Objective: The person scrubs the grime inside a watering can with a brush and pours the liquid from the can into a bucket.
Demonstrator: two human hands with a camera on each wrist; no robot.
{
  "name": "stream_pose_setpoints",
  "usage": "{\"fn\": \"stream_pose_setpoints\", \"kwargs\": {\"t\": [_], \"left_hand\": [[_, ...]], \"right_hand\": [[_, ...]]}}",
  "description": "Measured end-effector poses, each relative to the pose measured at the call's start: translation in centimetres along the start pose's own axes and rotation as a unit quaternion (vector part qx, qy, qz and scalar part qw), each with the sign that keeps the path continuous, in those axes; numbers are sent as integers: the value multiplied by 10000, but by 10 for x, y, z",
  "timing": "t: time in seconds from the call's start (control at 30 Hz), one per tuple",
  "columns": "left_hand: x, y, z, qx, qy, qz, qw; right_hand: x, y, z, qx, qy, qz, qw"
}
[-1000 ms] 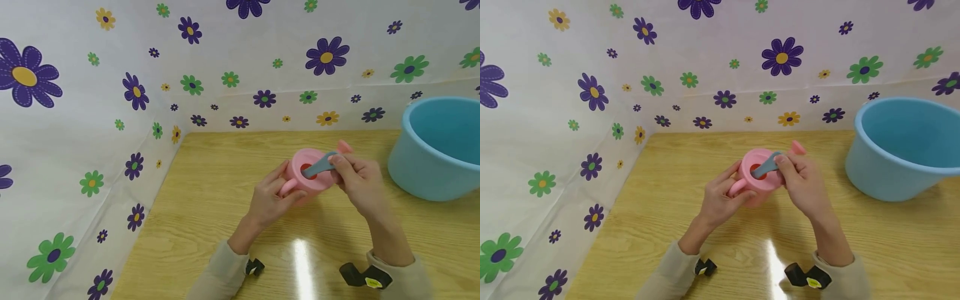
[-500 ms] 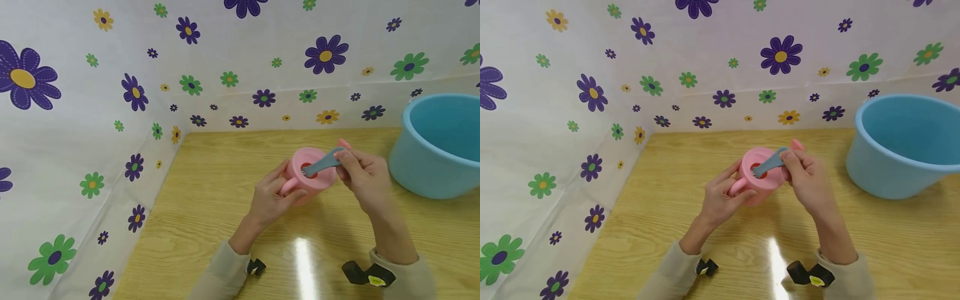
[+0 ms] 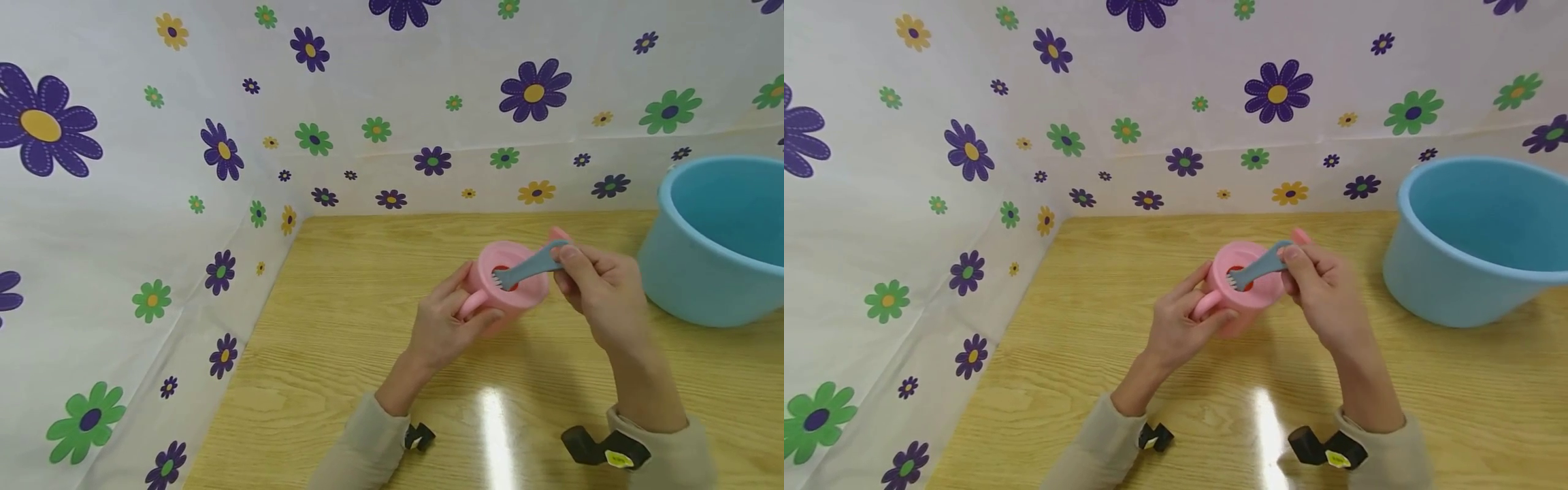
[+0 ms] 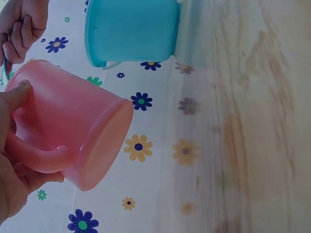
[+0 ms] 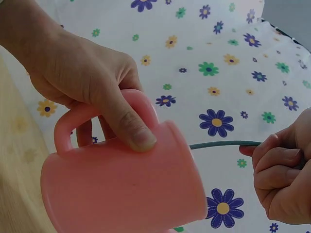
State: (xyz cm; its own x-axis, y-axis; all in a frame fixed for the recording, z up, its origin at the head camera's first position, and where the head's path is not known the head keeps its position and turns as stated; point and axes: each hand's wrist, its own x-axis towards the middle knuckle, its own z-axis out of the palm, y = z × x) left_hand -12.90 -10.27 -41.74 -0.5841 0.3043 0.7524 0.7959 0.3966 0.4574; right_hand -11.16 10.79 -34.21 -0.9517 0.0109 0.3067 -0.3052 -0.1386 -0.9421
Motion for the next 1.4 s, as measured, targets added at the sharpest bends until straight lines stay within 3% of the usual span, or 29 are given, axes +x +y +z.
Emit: {"fn": "stream_pose_setpoints", "kwargs": {"t": [0.17,0.4,0.63,0.9,1.13,1.27,1.4], "left_hand": [[-1,-1,3,48,-12,-17,10000],[-1,-1,3,141,13,-31,9999],[-1,-3,3,176,-65,29,9998],[-1,-4,3,294,49,270,9992],[0,-2,4,-30,-1,209,9998],[1,1,6,-53,23,311,9995],[3,2,5,48,124,378,9992]], "right_hand": [[2,-1,-4,20,-135,-59,9999],[-5,6,3,-793,-356,-269,9958],[-7,3,-1,-437,-80,-400,9982],[-6,12,12,-1438,-707,-223,9868],[-8,-1,1,-759,-246,-665,9946],[-7,0,5,-1300,-390,-519,9894],[-7,4,15,-2027,-603,-438,9764]]}}
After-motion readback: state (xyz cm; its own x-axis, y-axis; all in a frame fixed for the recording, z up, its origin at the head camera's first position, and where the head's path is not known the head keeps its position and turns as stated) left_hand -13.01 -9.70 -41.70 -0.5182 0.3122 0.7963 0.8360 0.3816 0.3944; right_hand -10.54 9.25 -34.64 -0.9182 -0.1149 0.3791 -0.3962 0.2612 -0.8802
